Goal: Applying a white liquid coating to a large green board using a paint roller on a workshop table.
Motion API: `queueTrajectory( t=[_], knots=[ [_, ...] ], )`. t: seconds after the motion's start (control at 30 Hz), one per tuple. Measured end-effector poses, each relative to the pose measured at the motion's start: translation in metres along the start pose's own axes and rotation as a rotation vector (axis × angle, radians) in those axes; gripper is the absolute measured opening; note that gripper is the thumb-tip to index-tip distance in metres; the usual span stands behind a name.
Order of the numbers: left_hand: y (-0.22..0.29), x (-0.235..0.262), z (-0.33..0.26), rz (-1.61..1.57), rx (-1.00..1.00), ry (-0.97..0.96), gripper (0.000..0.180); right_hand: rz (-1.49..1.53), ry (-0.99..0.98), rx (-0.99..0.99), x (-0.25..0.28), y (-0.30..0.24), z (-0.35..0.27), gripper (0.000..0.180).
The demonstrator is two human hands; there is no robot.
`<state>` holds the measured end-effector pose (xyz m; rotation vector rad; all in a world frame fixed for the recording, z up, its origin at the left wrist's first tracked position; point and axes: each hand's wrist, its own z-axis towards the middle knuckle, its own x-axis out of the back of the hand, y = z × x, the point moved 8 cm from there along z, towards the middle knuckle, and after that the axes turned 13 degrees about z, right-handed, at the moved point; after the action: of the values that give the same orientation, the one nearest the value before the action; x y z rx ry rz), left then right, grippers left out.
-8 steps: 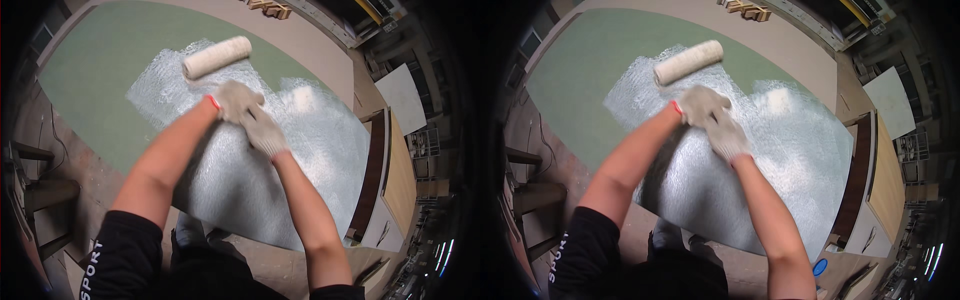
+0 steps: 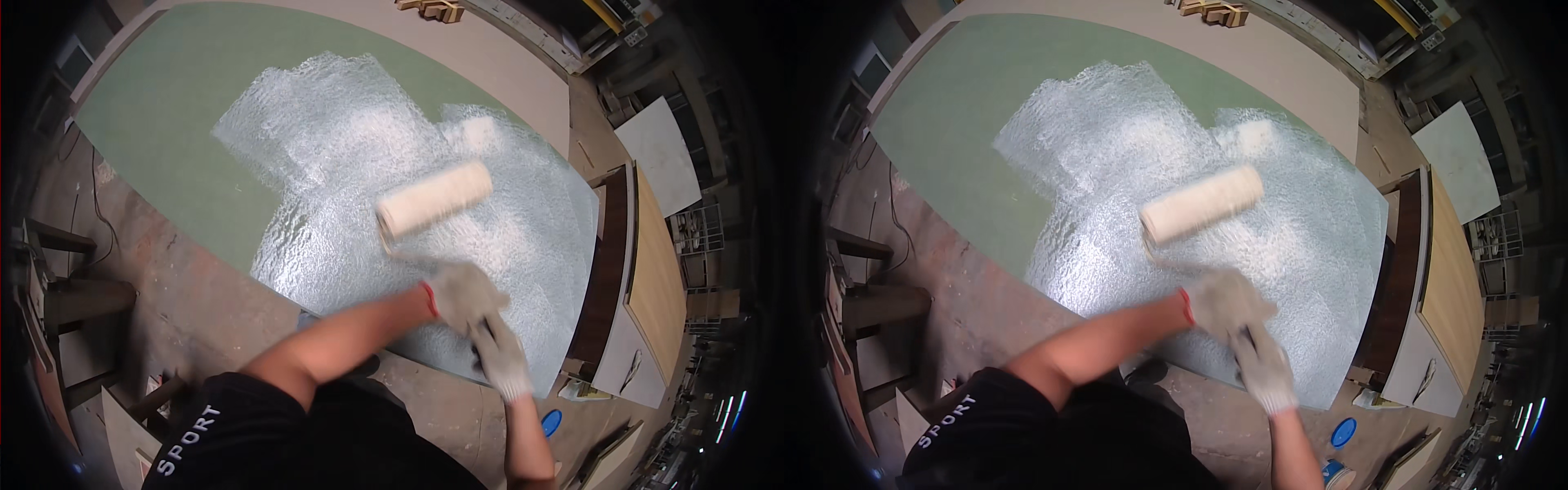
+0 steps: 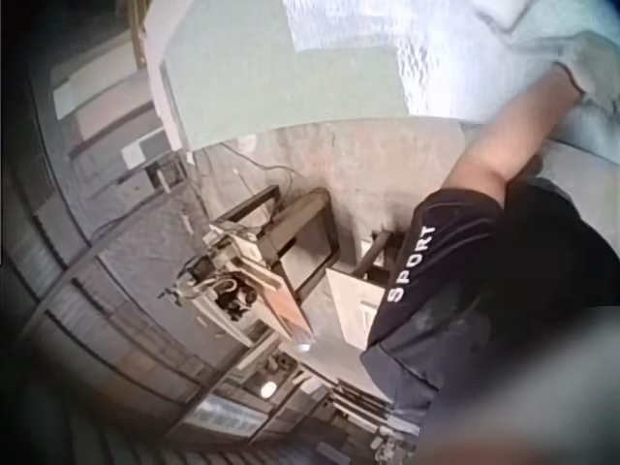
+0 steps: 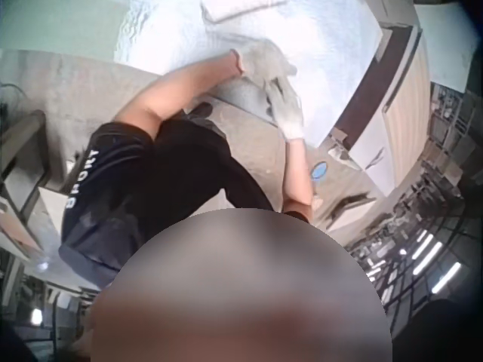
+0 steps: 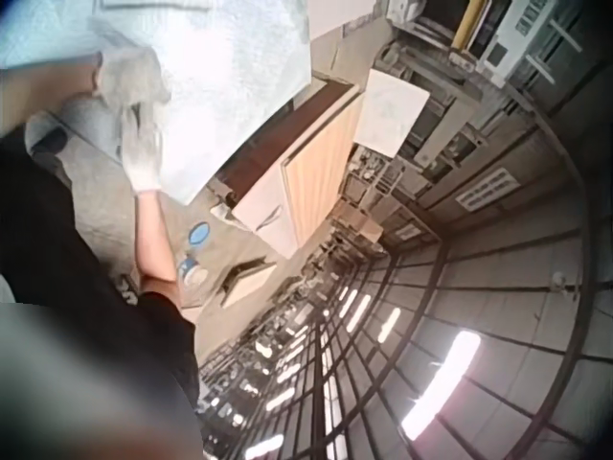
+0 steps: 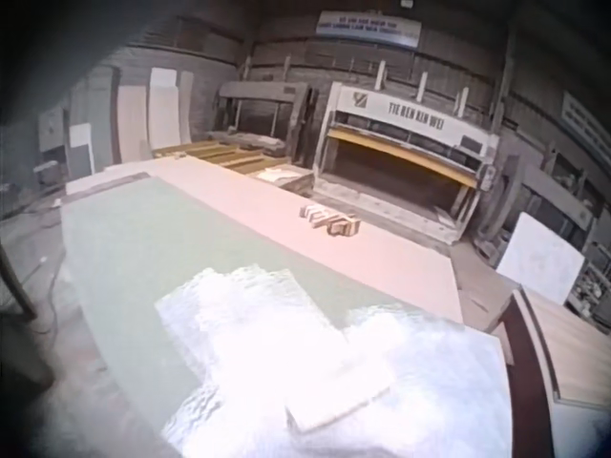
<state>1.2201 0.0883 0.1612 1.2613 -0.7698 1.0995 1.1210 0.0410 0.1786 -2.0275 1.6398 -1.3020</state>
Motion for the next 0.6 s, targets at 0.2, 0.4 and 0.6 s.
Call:
queueTrajectory(
  t=[0.2,0.4,0.6],
  knots=[
    [0.049,-0.037,0.026,-0.046,-0.136,0.027,0.047,0.279,0.087,-0.105,0.016,0.044,-0.037,0.029],
    [-0.181,0.025,0.021,0.157,0.062,0.049,0.037,-0.006,0.03,0.203,-0.017,-0.095,0.162,0.03],
    [-0.351,0.108,0.026,0.367,0.105,0.127,0.04,-0.07,0.016,0.418,-0.023,-0.234,0.306,0.053]
  ],
)
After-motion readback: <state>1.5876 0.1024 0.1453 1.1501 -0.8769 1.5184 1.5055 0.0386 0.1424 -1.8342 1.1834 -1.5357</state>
